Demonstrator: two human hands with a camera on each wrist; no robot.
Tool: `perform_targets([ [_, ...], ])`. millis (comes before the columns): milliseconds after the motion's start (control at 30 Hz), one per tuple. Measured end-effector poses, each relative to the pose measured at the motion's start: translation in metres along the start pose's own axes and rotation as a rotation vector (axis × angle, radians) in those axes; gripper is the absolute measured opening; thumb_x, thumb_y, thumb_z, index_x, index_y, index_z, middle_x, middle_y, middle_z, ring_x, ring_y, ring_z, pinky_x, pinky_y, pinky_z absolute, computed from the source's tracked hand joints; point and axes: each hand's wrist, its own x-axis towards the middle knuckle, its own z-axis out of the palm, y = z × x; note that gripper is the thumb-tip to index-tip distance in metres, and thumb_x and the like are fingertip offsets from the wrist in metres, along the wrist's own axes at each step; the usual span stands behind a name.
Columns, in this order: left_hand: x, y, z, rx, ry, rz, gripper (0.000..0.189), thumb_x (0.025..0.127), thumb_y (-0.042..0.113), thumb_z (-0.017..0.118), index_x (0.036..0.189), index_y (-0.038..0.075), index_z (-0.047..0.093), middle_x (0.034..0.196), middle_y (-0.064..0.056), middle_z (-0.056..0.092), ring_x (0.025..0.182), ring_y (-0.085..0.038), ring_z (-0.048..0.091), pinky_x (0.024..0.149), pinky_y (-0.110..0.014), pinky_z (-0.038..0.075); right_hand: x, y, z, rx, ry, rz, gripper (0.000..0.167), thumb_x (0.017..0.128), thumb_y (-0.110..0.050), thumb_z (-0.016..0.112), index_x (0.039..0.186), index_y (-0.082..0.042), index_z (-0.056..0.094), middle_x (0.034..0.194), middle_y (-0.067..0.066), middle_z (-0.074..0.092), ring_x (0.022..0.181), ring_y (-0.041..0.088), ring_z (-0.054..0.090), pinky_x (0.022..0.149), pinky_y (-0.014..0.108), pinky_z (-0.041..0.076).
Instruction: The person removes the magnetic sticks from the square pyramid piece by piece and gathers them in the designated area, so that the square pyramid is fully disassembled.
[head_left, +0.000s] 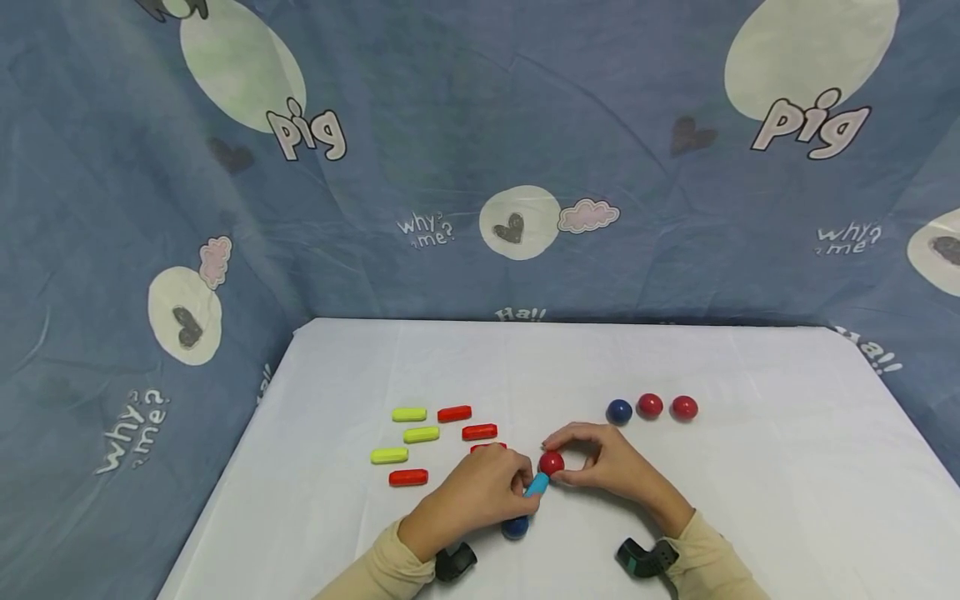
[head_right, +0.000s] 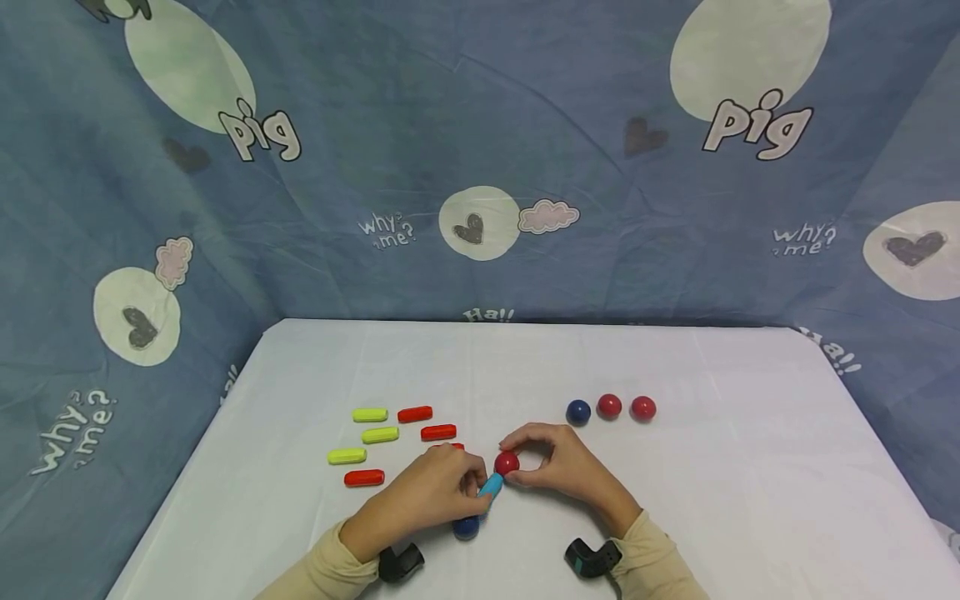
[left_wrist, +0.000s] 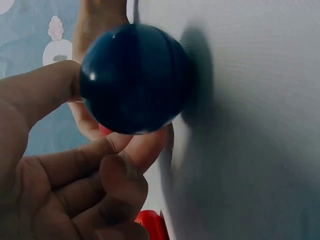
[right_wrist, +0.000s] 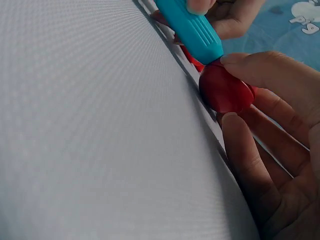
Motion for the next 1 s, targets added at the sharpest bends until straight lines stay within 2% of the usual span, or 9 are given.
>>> perform_targets([
  [133, 0.0004, 0.0002, 0.0007, -0.005, -0.003, -0.008, 0.021, 0.085, 0.029, 0.080, 0.072, 0.020, 0.067, 0.054, 0.016, 0.049, 0.052, 0.003, 0.045, 0.051, -0.016, 0.036, -0.0007, 0.0017, -0.0005, 0.016, -0.026, -0.001, 0.035, 0.084, -0.016, 0.086, 0.117, -0.014, 0.076, 0.116, 0.005, 0.078, 0.092, 0.004, 0.066, 0.054, 0.025, 0.054],
  [267, 0.0010, 0.0000, 0.0017, -0.047, -0.018, -0.014, 0.025, 0.085, 0.030, 0.084, 0.070, 0.019, 0.066, 0.053, 0.015, 0.049, 0.051, 0.003, 0.045, 0.050, -0.016, 0.035, -0.0007, 0.0029, -0.0009, 0.015, -0.041, 0.005, 0.032, 0.086, -0.017, 0.085, 0.117, -0.015, 0.076, 0.111, 0.005, 0.079, 0.082, 0.008, 0.065, 0.055, 0.024, 0.054],
  [433, 0.0004, 0.0005, 0.0008, -0.066, -0.040, -0.032, 0.028, 0.086, 0.027, 0.082, 0.068, 0.019, 0.063, 0.053, 0.014, 0.048, 0.050, 0.002, 0.045, 0.050, -0.016, 0.034, -0.0006, 0.0042, -0.0005, 0.009, -0.042, 0.010, 0.031, 0.085, -0.016, 0.085, 0.115, -0.015, 0.076, 0.109, 0.006, 0.079, 0.080, 0.010, 0.065, 0.055, 0.024, 0.055],
  [700, -0.0019, 0.0053, -0.0012, -0.111, -0.161, -0.058, 0.030, 0.084, 0.027, 0.084, 0.066, 0.020, 0.061, 0.052, 0.014, 0.047, 0.048, 0.000, 0.045, 0.050, -0.016, 0.033, -0.0013, 0.0011, -0.0014, -0.038, 0.036, 0.071, 0.032, 0.083, -0.017, 0.086, 0.113, -0.018, 0.076, 0.112, 0.006, 0.077, 0.079, 0.008, 0.063, 0.057, 0.023, 0.054],
  [900, -0.0024, 0.0044, -0.0011, -0.108, -0.137, -0.059, 0.030, 0.084, 0.026, 0.084, 0.066, 0.021, 0.060, 0.051, 0.014, 0.046, 0.046, -0.001, 0.045, 0.049, -0.017, 0.032, -0.0009, 0.0010, -0.0013, -0.034, 0.028, 0.086, 0.034, 0.082, -0.016, 0.087, 0.114, -0.016, 0.076, 0.114, 0.009, 0.076, 0.073, 0.009, 0.062, 0.057, 0.022, 0.053],
  [1000, -0.0012, 0.0027, -0.0002, -0.102, -0.123, -0.039, 0.030, 0.084, 0.026, 0.084, 0.065, 0.021, 0.060, 0.051, 0.014, 0.046, 0.046, 0.000, 0.045, 0.048, -0.016, 0.032, -0.0019, -0.0001, -0.0021, -0.027, 0.025, 0.091, 0.034, 0.082, -0.017, 0.087, 0.114, -0.015, 0.076, 0.114, 0.009, 0.076, 0.075, 0.008, 0.062, 0.057, 0.022, 0.053],
])
